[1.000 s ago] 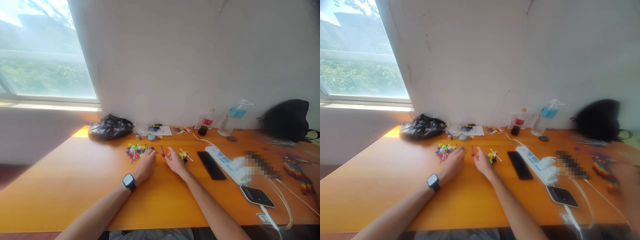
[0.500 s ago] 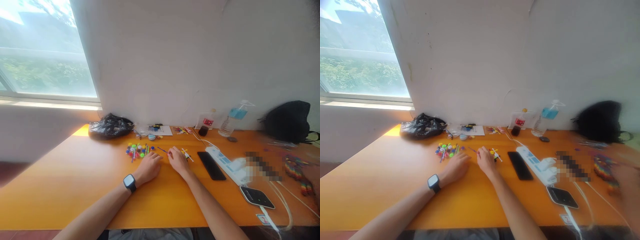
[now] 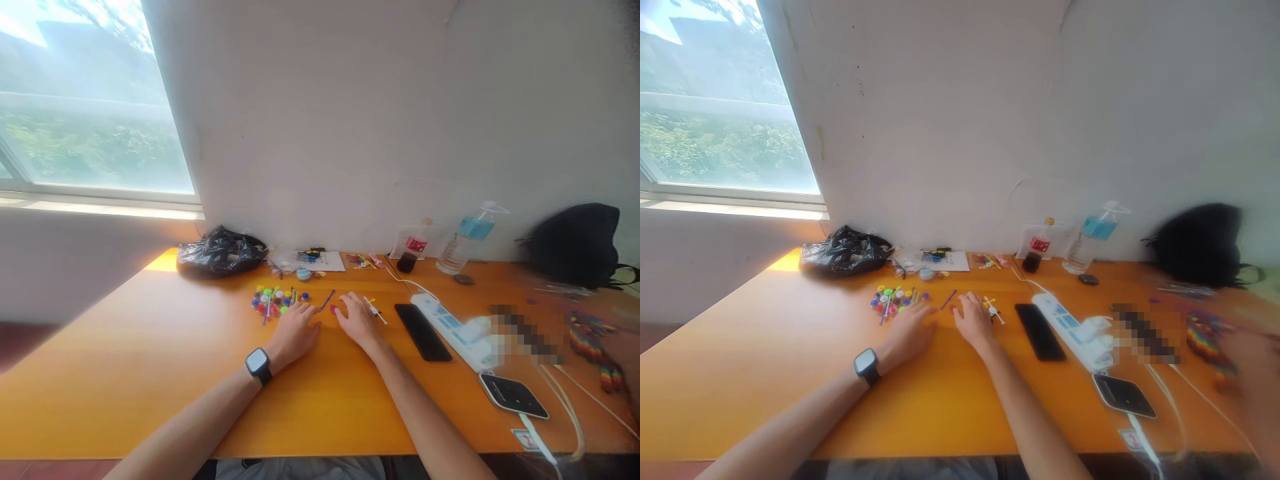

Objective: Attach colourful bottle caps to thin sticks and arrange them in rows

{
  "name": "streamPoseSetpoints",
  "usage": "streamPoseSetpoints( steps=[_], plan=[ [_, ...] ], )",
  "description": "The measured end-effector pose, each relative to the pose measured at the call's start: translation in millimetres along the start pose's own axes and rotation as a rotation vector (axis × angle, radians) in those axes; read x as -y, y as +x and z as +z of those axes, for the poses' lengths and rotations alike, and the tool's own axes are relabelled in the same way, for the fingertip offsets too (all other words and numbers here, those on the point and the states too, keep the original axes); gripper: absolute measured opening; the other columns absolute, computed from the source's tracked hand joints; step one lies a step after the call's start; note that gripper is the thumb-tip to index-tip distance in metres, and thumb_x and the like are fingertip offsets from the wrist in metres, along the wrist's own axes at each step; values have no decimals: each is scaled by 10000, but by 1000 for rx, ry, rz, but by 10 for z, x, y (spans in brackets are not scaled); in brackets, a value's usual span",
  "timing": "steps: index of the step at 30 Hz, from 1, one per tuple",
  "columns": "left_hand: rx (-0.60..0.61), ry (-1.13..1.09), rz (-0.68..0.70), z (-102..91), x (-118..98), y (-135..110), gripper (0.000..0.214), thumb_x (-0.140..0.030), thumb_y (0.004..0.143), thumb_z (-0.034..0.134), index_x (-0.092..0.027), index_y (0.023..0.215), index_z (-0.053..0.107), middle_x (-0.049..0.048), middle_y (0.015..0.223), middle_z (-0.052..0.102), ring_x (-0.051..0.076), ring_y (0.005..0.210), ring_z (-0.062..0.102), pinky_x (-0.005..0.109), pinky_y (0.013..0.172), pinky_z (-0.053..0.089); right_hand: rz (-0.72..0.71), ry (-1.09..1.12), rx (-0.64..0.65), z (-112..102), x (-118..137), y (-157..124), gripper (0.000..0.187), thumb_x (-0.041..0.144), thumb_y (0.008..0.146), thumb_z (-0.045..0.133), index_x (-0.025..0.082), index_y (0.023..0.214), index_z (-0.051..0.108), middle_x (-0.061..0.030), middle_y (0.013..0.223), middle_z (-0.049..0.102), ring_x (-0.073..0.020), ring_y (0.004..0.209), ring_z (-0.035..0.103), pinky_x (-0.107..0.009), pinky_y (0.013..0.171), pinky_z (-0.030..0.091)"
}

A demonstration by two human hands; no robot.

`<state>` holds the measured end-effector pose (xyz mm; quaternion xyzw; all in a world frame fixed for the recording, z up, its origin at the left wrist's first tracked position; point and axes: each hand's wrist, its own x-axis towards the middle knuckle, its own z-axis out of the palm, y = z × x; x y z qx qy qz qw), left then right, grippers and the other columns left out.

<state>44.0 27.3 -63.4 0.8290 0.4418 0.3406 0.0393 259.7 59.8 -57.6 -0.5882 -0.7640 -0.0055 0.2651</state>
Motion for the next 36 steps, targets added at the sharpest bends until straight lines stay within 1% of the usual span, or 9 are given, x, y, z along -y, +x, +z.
streamPoseSetpoints(
  steps=[4,10,14,19,22,24,29,32,36],
  plan=[
    [7,-1,-12,-1,-10,2,275,-154,899,594,-207,1156,678,91,1051,732,267,979,677,393,843,550,-61,31,46,36,29,-8,53,232,920,641,201,926,683,-95,997,672,-264,985,615,-337,831,446],
    [10,-43,-47,47,22,-3,286,-117,903,569,-226,1149,667,71,1083,718,229,984,667,336,847,536,-85,413,60,207,158,-61,103,150,918,591,214,901,670,-17,804,695,-176,733,622,-265,689,431],
    [63,-45,-88,60,62,-6,172,-126,933,553,-211,978,696,61,977,710,196,866,661,295,760,508,-142,482,88,300,220,-103,150,118,900,590,213,839,689,-24,808,714,-183,763,649,-269,715,457],
    [122,23,-114,-37,80,11,210,-73,893,550,-183,810,708,64,860,682,190,793,631,282,687,453,-211,621,209,266,305,-128,211,137,929,575,216,1034,739,-57,980,761,-203,900,701,-292,808,527],
    [129,53,-106,-98,66,19,252,-44,883,519,-184,778,700,66,838,654,188,757,609,283,648,426,-231,448,208,157,341,-124,265,136,954,537,241,1095,736,-62,1065,750,-217,1006,676,-320,894,513],
    [128,51,-91,-105,52,16,261,-56,899,510,-189,769,694,65,823,634,184,727,596,286,631,416,-196,269,142,62,301,-93,255,142,955,545,235,1102,730,-77,1091,735,-241,1057,644,-352,943,487],
    [105,94,-61,-8,-7,-35,218,-122,919,527,-197,777,674,78,810,623,210,753,608,310,670,436,-25,-98,9,-134,-65,31,304,53,908,520,195,1062,740,-132,1073,699,-294,1056,570,-405,957,426],
    [107,125,-97,46,-45,-74,102,-217,926,575,-191,908,672,105,884,654,255,822,630,344,707,459,48,-210,33,-172,-299,72,343,9,881,489,177,1033,746,-149,1057,689,-304,1038,557,-410,913,412],
    [92,205,-118,61,-37,-93,316,-370,947,602,-150,1171,638,176,1060,681,350,1000,628,437,820,483,74,-270,75,-161,-452,95,318,2,895,469,165,942,738,-158,986,686,-299,1002,564,-400,881,402]
  ],
)
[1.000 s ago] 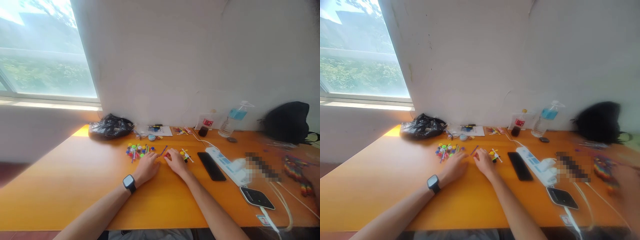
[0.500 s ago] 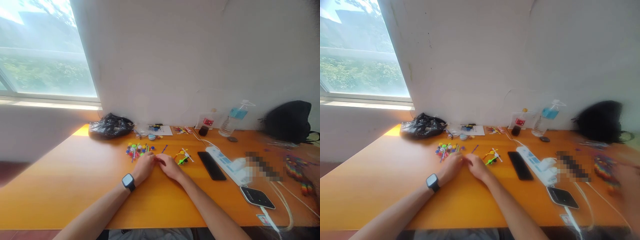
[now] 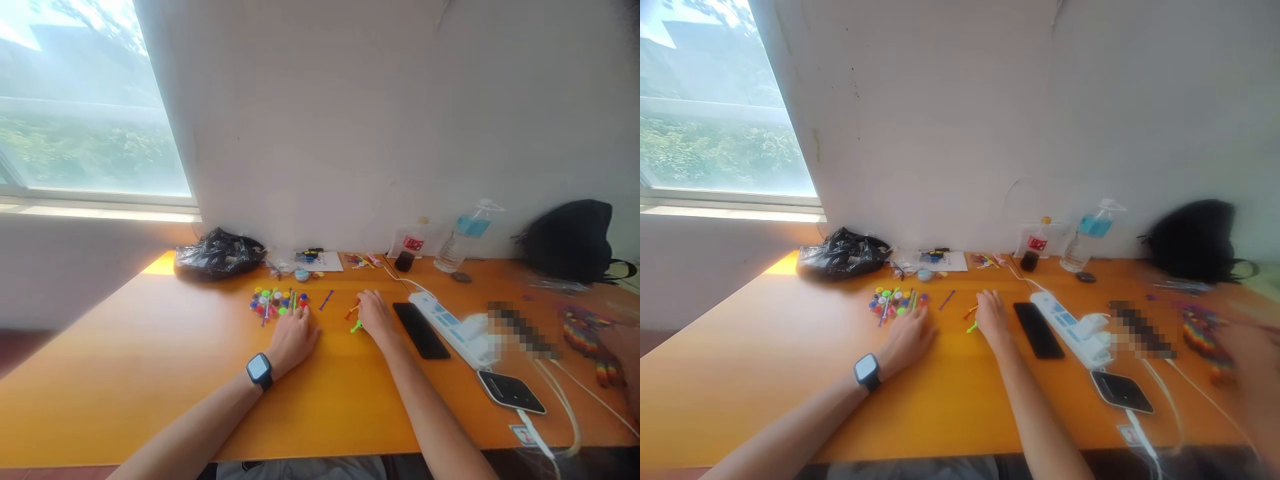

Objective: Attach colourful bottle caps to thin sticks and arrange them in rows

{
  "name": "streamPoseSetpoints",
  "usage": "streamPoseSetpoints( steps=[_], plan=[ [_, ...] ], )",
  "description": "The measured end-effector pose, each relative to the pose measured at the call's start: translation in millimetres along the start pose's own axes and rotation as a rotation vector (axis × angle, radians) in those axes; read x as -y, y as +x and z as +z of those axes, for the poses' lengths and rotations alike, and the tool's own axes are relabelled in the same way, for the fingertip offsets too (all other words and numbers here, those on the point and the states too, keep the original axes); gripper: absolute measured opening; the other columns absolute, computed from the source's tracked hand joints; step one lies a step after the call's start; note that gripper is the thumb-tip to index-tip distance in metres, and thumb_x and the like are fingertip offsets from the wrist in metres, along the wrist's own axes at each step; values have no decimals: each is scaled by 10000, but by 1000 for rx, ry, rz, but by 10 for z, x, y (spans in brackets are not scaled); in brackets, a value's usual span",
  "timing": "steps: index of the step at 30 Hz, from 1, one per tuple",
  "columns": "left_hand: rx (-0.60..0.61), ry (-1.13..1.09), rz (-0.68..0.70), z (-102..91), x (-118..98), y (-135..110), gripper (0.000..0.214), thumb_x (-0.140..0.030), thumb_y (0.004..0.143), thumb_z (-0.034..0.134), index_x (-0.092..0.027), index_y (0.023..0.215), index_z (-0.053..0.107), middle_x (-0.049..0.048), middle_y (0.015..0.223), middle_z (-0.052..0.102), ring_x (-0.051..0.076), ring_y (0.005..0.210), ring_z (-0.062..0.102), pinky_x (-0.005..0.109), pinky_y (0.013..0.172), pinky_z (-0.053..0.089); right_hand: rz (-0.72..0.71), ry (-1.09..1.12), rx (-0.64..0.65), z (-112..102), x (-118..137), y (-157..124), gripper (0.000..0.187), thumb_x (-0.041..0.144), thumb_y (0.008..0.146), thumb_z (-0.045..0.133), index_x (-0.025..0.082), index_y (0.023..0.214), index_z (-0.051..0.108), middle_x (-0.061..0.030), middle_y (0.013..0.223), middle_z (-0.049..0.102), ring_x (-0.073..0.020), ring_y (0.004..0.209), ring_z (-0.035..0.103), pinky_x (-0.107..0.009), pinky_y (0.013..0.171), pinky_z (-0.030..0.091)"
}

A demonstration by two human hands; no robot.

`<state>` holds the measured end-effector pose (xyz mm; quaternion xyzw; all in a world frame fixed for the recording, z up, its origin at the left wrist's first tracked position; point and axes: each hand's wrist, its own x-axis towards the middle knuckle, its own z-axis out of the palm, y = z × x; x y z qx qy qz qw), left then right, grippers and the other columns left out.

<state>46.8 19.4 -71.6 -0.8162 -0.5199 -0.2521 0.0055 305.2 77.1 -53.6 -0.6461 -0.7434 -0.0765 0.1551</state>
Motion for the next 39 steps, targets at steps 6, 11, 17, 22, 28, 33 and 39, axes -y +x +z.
streamPoseSetpoints(
  steps=[6,11,17,22,28,33,39],
  plan=[
    [-11,-4,7,31,66,10,398,-385,959,589,-145,1278,602,199,1140,663,382,1070,601,477,870,474,27,23,4,46,-54,-2,232,0,875,536,169,877,694,-140,975,681,-275,971,572,-354,820,401],
    [-46,9,-12,24,62,20,552,-375,921,628,-99,1390,540,234,1247,620,407,1163,553,510,960,448,36,75,-29,-9,-32,1,210,16,888,545,187,885,666,-115,972,671,-258,957,577,-337,789,390],
    [-67,-31,20,-2,77,20,471,-350,933,602,-155,1361,568,224,1340,579,382,1158,547,520,975,444,30,231,-158,-135,91,31,146,171,971,506,210,952,645,-93,985,677,-239,912,612,-315,757,396],
    [-92,21,12,23,94,19,561,-373,922,624,-161,1431,518,196,1249,614,365,1115,557,498,955,452,13,450,-231,-186,189,24,176,293,1007,454,228,982,616,-76,951,702,-226,840,648,-302,725,427],
    [-98,11,-11,37,116,23,644,-389,926,614,-140,1497,452,212,1285,592,371,1102,547,506,943,450,26,805,-176,-128,338,7,268,489,995,498,247,908,574,-40,786,685,-204,663,652,-303,631,483],
    [-100,-8,13,-4,104,25,581,-371,910,651,-191,1445,513,195,1320,582,370,1119,550,522,953,468,167,1271,22,-1,502,-24,444,658,827,693,231,885,585,-27,788,688,-189,616,673,-301,560,548],
    [-141,-244,98,-53,49,68,448,-340,1038,516,-229,1470,479,141,1350,602,323,1254,540,490,1052,470,178,1540,278,-18,704,-129,356,527,776,794,212,867,655,-41,891,736,-197,788,708,-353,796,597]
  ],
)
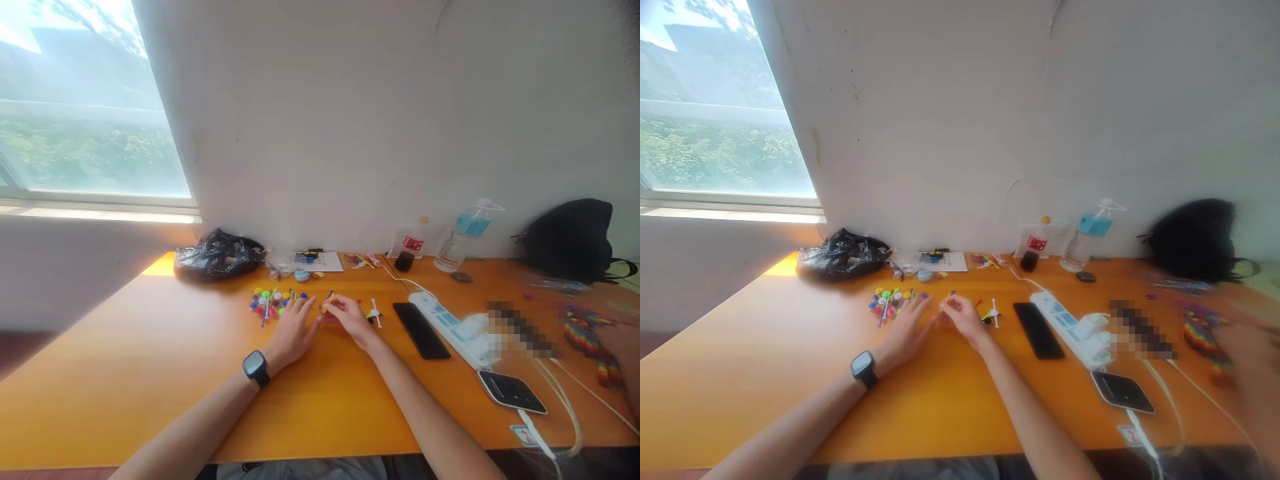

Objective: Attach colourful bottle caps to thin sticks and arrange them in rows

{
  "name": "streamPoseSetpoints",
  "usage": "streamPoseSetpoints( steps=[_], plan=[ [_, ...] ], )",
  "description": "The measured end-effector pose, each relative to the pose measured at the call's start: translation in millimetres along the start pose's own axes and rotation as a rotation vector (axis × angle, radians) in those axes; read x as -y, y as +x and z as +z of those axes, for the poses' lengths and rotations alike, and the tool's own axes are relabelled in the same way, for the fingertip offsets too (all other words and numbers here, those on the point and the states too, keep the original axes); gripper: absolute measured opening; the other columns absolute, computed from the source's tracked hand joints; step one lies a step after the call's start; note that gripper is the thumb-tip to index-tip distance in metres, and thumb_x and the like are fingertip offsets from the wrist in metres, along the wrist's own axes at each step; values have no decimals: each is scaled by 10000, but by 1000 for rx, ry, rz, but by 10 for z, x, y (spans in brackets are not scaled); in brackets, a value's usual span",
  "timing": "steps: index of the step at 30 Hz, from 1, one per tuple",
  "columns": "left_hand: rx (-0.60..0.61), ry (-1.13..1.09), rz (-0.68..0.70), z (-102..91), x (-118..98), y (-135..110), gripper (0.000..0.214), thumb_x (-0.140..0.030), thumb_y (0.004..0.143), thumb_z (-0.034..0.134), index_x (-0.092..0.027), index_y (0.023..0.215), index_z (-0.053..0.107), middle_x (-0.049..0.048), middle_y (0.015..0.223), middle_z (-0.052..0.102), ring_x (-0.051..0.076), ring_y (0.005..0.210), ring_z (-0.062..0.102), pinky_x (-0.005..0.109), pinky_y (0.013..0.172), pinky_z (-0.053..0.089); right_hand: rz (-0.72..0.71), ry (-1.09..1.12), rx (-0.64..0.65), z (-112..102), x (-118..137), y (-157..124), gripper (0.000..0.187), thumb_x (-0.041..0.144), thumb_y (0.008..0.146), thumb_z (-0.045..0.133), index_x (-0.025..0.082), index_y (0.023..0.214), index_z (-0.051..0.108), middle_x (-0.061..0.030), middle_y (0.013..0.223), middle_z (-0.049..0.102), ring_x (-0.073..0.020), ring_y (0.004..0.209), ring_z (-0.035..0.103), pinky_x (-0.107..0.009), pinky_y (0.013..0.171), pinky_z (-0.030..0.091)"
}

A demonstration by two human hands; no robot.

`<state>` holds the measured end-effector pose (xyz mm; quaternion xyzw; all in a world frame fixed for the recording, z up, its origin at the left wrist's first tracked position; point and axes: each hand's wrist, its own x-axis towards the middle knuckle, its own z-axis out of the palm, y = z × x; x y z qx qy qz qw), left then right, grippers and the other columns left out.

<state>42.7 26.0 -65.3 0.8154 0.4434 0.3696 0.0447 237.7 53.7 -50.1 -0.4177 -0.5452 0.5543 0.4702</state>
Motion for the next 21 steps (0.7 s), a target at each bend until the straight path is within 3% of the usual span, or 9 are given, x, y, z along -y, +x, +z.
streamPoseSetpoints(
  steps=[6,12,21],
  plan=[
    [31,-281,27,34,1,9,203,-275,1022,577,-240,1213,636,67,1111,683,206,1007,652,341,905,537,11,-42,116,90,-30,-66,201,386,797,725,194,845,686,-24,860,741,-189,820,704,-318,823,555],
    [48,-370,49,-22,-52,-6,226,-247,1005,595,-232,1226,643,58,1043,679,187,953,647,317,870,529,75,92,172,64,15,-103,209,312,729,759,196,850,634,-29,866,750,-174,760,699,-296,732,564],
    [84,-454,97,-130,-116,7,217,-172,962,575,-203,1168,635,49,969,672,168,860,622,284,792,492,121,30,236,8,39,-103,275,301,665,794,187,821,598,-18,766,745,-179,656,718,-267,615,560]
  ],
)
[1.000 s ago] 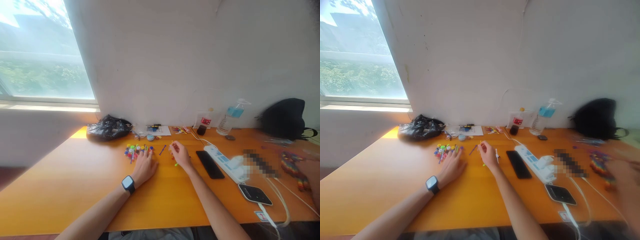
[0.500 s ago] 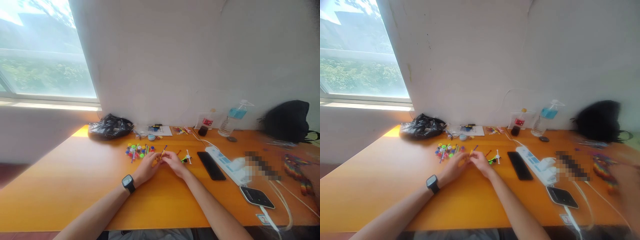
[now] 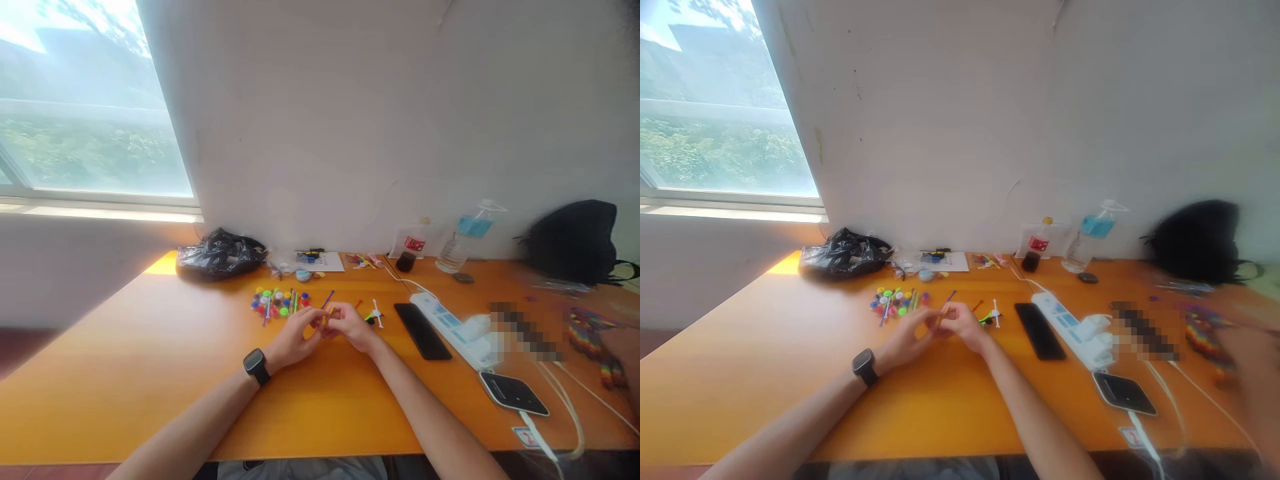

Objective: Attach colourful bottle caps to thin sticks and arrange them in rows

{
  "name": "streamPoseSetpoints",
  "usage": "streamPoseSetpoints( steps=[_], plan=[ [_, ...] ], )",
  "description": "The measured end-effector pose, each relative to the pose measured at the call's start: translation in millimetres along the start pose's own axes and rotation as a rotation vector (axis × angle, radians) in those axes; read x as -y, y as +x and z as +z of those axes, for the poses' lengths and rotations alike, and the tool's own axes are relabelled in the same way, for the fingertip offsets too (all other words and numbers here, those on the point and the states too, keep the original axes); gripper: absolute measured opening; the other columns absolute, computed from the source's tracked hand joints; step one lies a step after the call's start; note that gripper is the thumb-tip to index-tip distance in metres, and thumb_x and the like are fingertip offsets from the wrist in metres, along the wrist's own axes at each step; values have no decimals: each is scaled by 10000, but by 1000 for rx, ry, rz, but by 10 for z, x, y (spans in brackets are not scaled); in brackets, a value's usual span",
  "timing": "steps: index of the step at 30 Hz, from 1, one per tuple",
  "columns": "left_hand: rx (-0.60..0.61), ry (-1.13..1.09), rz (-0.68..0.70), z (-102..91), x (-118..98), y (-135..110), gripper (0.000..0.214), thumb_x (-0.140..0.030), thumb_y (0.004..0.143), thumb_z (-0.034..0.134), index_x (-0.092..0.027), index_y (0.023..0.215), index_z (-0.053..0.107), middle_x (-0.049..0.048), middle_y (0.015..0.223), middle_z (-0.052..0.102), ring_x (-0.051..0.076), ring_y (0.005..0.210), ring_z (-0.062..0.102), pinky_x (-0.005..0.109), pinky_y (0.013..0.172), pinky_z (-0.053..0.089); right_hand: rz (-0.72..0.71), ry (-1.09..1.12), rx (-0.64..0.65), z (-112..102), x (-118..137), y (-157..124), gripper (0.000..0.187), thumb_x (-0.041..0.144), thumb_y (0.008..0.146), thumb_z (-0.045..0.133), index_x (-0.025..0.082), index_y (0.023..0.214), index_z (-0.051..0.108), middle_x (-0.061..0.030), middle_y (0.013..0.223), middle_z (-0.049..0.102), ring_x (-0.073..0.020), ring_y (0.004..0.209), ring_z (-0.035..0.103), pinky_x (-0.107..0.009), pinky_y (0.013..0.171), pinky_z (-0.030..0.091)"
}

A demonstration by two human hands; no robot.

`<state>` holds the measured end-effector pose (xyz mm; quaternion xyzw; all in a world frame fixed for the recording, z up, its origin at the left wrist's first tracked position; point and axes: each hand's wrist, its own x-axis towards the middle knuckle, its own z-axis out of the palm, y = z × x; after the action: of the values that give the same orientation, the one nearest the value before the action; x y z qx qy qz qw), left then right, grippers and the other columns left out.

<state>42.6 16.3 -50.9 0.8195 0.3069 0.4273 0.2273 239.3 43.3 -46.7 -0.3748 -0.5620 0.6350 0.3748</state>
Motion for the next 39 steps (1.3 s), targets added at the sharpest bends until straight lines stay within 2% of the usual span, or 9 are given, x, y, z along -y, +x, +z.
streamPoseSetpoints(
  steps=[6,12,17,23,26,29,32,36,39],
  plan=[
    [25,-22,-34,49,48,-8,90,-124,891,621,-191,950,612,16,891,633,147,811,574,253,751,451,-8,-21,-10,57,-6,-3,248,250,649,735,206,761,518,-17,751,752,-172,578,699,-262,534,555],
    [77,-70,-79,69,70,-25,122,-87,865,599,-188,930,577,15,913,631,140,800,553,246,740,443,19,-9,21,85,-11,-8,227,266,661,693,214,749,490,8,635,718,-173,491,679,-247,462,531],
    [62,-74,-117,86,78,-23,119,-83,864,570,-190,912,553,1,878,617,128,750,522,237,695,424,28,-10,7,100,-59,5,235,315,694,695,218,759,491,20,594,695,-148,435,636,-223,432,494],
    [-3,-13,-110,50,108,9,109,-112,917,509,-191,939,581,1,848,615,131,738,529,238,671,409,76,-1,-86,111,-120,46,235,383,748,650,220,756,482,58,569,615,-82,375,522,-168,353,306],
    [-30,82,-90,34,122,4,89,-127,904,545,-194,918,603,18,863,636,145,759,557,251,685,416,120,-14,-170,82,-131,77,158,326,742,605,218,783,497,67,564,578,-82,405,522,-168,372,284],
    [-54,161,-106,44,162,-9,88,-112,845,604,-197,849,582,21,847,651,150,738,571,257,670,415,144,-54,-275,30,-133,111,117,284,769,527,219,865,520,61,571,567,-111,454,560,-182,407,333],
    [-42,277,-118,68,231,-11,123,-97,810,638,-201,778,582,27,806,653,167,740,574,271,660,407,81,-291,-406,-30,-137,130,208,275,815,499,221,1014,528,64,592,560,-144,476,577,-222,450,392],
    [-2,502,-97,69,290,8,254,-98,820,633,-203,608,541,46,663,604,213,756,547,323,684,394,-213,-832,-573,-85,-147,118,380,263,855,561,182,1225,533,11,719,612,-187,632,630,-283,607,469],
    [-15,582,-90,30,260,19,200,-91,839,608,-198,671,618,67,747,654,233,810,540,357,723,400,-335,-1042,-532,-85,-146,85,274,247,908,547,180,1167,606,-61,885,659,-215,815,659,-313,745,494]
  ],
)
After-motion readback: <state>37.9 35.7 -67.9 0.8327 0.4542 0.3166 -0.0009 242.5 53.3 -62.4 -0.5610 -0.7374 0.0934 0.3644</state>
